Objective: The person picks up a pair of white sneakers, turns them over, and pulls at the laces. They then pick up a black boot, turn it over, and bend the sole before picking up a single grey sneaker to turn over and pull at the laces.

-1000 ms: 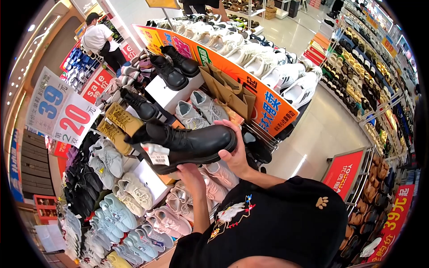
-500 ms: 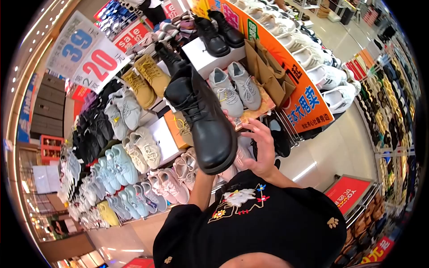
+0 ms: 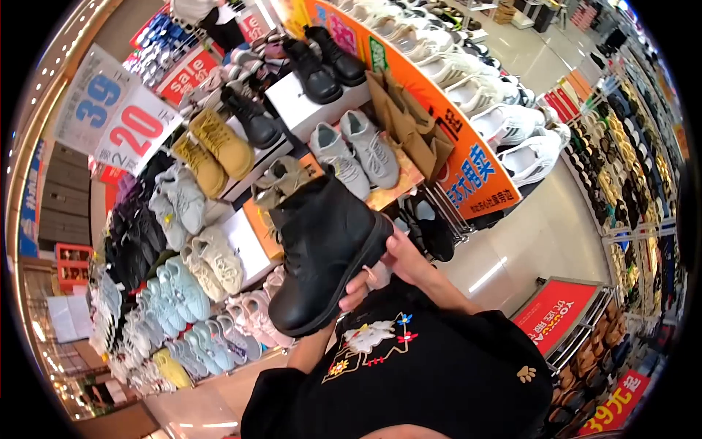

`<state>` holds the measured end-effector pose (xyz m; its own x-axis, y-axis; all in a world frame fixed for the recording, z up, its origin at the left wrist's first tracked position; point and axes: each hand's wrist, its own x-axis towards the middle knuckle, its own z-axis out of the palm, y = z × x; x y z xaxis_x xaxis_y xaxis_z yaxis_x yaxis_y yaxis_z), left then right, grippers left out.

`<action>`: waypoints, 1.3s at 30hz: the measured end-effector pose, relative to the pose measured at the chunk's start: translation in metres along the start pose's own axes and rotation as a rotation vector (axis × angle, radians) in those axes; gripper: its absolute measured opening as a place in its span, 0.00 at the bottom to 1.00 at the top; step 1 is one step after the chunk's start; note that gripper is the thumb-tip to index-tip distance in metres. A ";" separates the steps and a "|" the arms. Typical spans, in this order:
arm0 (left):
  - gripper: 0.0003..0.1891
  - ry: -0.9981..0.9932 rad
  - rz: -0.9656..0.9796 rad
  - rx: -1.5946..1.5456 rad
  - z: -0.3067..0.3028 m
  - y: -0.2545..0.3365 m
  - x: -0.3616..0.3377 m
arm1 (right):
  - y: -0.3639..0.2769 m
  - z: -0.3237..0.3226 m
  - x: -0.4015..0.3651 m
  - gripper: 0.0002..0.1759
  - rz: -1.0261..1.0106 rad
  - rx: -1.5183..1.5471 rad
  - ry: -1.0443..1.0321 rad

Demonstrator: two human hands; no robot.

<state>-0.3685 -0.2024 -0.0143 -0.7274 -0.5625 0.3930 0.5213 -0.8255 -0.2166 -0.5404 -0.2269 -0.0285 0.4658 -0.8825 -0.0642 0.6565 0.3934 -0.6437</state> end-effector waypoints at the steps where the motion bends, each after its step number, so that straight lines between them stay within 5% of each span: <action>1: 0.27 0.011 -0.013 -0.006 -0.002 -0.001 -0.001 | 0.000 -0.001 -0.001 0.50 0.076 0.002 0.077; 10: 0.27 0.177 0.054 0.067 0.003 -0.003 0.002 | -0.001 -0.012 -0.016 0.39 -0.079 0.131 0.176; 12: 0.27 0.246 0.111 0.109 0.008 -0.003 0.004 | -0.005 -0.008 -0.017 0.46 -0.093 0.112 0.195; 21: 0.28 1.033 0.852 0.735 0.017 -0.028 0.024 | -0.009 -0.021 -0.010 0.42 -0.024 0.235 0.333; 23: 0.30 1.006 0.840 1.033 0.008 -0.021 0.001 | -0.013 -0.022 -0.009 0.40 -0.074 0.253 0.383; 27: 0.35 0.785 0.921 1.128 0.007 -0.016 -0.012 | -0.021 -0.025 -0.004 0.37 -0.177 0.254 0.334; 34: 0.25 0.992 1.089 1.319 -0.008 -0.017 -0.003 | -0.020 -0.018 -0.004 0.38 -0.232 0.107 0.281; 39: 0.26 0.928 1.089 1.295 -0.012 -0.018 -0.012 | -0.009 -0.023 -0.007 0.38 -0.221 0.043 0.295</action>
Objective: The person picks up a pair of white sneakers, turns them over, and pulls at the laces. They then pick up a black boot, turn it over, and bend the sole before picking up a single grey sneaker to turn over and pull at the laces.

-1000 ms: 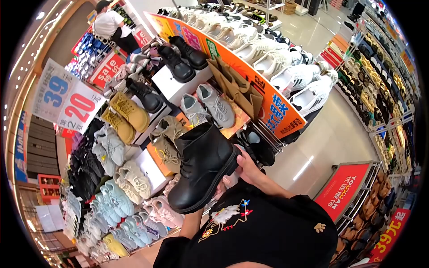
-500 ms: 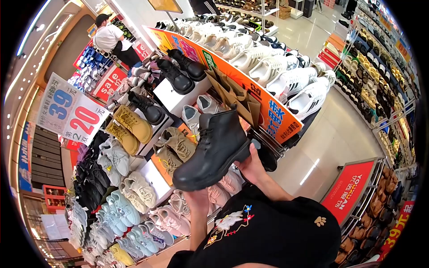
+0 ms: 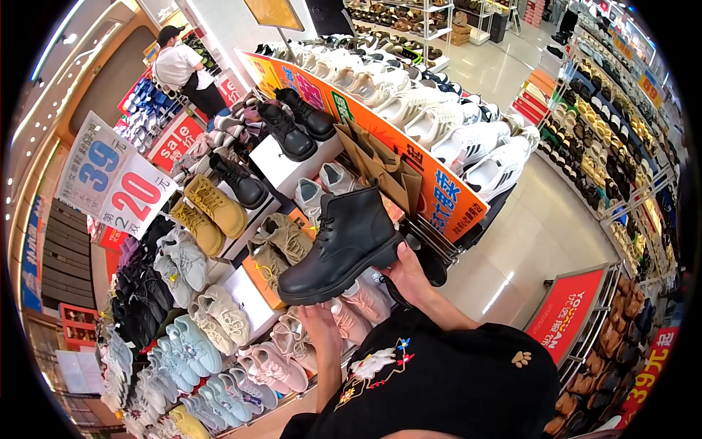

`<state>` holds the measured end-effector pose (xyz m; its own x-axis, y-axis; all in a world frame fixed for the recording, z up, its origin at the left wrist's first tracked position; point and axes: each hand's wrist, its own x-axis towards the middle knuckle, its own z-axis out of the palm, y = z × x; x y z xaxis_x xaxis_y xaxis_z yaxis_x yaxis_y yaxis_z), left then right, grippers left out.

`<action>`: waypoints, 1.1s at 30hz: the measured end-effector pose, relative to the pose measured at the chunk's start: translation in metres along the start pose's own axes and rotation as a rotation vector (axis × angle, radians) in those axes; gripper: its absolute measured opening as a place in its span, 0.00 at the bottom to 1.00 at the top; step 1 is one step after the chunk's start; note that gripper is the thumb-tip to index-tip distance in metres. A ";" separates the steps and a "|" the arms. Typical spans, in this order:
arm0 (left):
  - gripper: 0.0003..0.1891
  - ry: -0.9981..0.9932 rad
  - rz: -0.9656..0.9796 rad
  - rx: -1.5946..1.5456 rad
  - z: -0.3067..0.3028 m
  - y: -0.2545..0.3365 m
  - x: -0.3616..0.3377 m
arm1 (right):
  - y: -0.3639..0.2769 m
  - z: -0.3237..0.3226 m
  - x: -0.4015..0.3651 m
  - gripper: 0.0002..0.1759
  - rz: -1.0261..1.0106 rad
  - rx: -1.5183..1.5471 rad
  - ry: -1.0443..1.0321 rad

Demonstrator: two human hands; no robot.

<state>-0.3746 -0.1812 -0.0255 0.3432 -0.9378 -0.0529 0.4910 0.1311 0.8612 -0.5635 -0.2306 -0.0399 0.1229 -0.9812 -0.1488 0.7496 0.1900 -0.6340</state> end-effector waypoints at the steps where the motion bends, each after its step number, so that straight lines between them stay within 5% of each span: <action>1: 0.24 0.002 -0.015 -0.067 0.002 0.003 0.000 | 0.001 0.000 -0.001 0.38 -0.004 -0.024 -0.003; 33: 0.21 -0.075 -0.109 0.005 -0.013 -0.002 0.016 | 0.000 0.011 -0.010 0.35 -0.151 -0.073 0.036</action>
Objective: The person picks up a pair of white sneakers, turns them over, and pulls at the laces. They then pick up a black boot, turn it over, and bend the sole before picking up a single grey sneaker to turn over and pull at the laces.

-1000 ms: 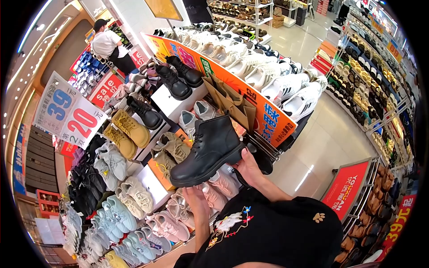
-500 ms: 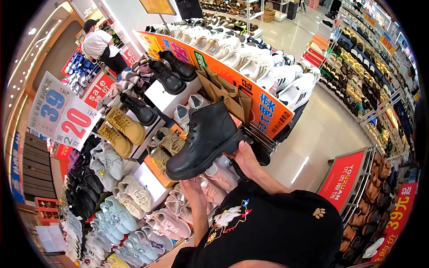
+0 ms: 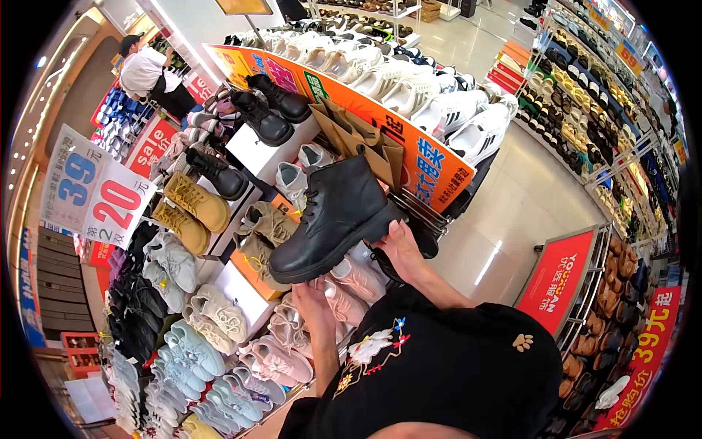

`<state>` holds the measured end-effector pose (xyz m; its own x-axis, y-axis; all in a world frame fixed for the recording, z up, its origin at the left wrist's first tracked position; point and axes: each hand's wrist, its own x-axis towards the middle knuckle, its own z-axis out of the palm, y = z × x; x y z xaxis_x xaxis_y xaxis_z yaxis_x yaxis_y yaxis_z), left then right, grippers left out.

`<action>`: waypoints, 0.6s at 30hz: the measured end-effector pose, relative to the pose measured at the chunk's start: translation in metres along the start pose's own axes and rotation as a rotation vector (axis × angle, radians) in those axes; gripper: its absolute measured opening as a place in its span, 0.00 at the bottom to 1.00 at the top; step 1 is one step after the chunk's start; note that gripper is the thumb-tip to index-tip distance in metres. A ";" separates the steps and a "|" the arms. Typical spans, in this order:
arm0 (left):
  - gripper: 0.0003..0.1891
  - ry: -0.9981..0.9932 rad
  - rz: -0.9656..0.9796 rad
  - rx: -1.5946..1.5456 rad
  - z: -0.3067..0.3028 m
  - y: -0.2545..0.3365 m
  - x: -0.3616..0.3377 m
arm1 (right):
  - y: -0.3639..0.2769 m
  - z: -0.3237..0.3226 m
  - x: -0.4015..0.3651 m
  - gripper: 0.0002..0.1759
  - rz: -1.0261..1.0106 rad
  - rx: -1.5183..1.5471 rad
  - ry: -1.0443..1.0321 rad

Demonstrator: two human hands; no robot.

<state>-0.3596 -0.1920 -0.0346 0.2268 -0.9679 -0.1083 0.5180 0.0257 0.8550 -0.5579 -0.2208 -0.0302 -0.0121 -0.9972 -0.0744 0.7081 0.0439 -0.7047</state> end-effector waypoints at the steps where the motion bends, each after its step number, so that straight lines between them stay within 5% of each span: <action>1: 0.21 0.002 -0.003 0.002 0.001 0.001 0.000 | -0.001 0.002 0.000 0.35 0.003 0.001 0.003; 8: 0.26 -0.053 0.019 -0.044 -0.020 -0.002 -0.006 | 0.002 0.004 0.003 0.41 0.041 -0.005 0.008; 12: 0.30 -0.222 0.001 -0.094 -0.044 -0.008 -0.016 | 0.006 -0.001 0.001 0.32 0.066 0.119 0.031; 18: 0.36 0.052 -0.067 0.046 -0.034 -0.016 -0.029 | 0.015 -0.010 0.001 0.35 0.133 0.036 0.014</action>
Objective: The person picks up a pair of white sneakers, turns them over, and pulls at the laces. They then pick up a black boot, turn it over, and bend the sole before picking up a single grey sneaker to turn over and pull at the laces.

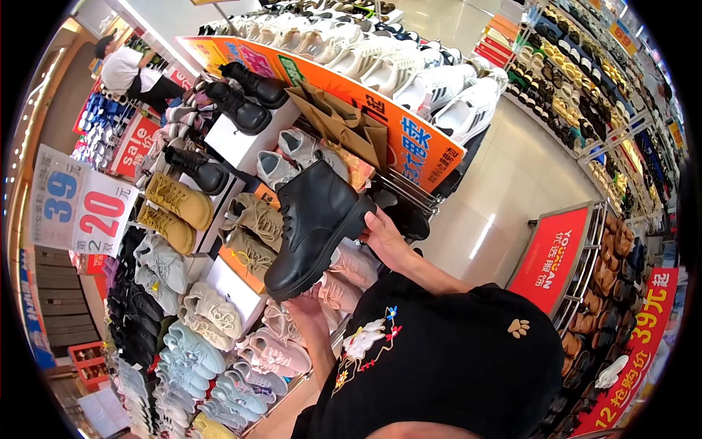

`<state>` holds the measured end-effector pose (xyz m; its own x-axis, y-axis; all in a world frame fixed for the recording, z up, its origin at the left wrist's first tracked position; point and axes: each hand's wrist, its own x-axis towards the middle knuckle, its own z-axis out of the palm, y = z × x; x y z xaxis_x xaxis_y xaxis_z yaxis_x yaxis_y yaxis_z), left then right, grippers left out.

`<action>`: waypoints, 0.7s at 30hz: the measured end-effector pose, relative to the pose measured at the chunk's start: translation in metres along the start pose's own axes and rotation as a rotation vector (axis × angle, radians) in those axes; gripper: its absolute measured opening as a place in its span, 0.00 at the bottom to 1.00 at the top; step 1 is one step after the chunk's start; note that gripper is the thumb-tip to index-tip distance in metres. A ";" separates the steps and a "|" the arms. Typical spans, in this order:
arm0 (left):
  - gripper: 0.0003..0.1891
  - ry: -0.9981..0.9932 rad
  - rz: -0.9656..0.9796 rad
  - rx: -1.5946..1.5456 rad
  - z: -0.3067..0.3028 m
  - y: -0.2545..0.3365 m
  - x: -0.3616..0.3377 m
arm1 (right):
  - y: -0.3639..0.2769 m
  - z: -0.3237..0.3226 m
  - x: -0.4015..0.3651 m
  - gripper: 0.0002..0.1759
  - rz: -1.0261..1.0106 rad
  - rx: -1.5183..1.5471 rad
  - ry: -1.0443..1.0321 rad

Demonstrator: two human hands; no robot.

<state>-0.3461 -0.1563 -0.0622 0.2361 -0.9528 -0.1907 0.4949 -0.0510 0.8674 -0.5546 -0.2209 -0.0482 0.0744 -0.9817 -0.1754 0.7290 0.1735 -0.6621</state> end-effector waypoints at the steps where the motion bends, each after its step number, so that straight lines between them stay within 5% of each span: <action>1: 0.36 -0.025 -0.003 -0.041 0.002 0.001 0.000 | 0.002 -0.001 0.001 0.34 0.008 0.013 0.012; 8: 0.38 -0.229 -0.130 -0.135 -0.005 0.011 -0.007 | 0.004 -0.005 0.013 0.36 0.136 0.106 0.023; 11: 0.35 -0.242 -0.435 -0.230 -0.010 0.008 -0.008 | -0.001 -0.009 0.020 0.35 0.141 0.173 0.006; 21: 0.36 -0.379 -0.495 -0.238 0.013 -0.007 -0.023 | -0.008 -0.010 0.046 0.33 0.302 0.459 0.095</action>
<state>-0.3657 -0.1382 -0.0580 -0.3550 -0.8754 -0.3283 0.6505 -0.4834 0.5858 -0.5638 -0.2663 -0.0583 0.2796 -0.8784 -0.3875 0.9080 0.3731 -0.1905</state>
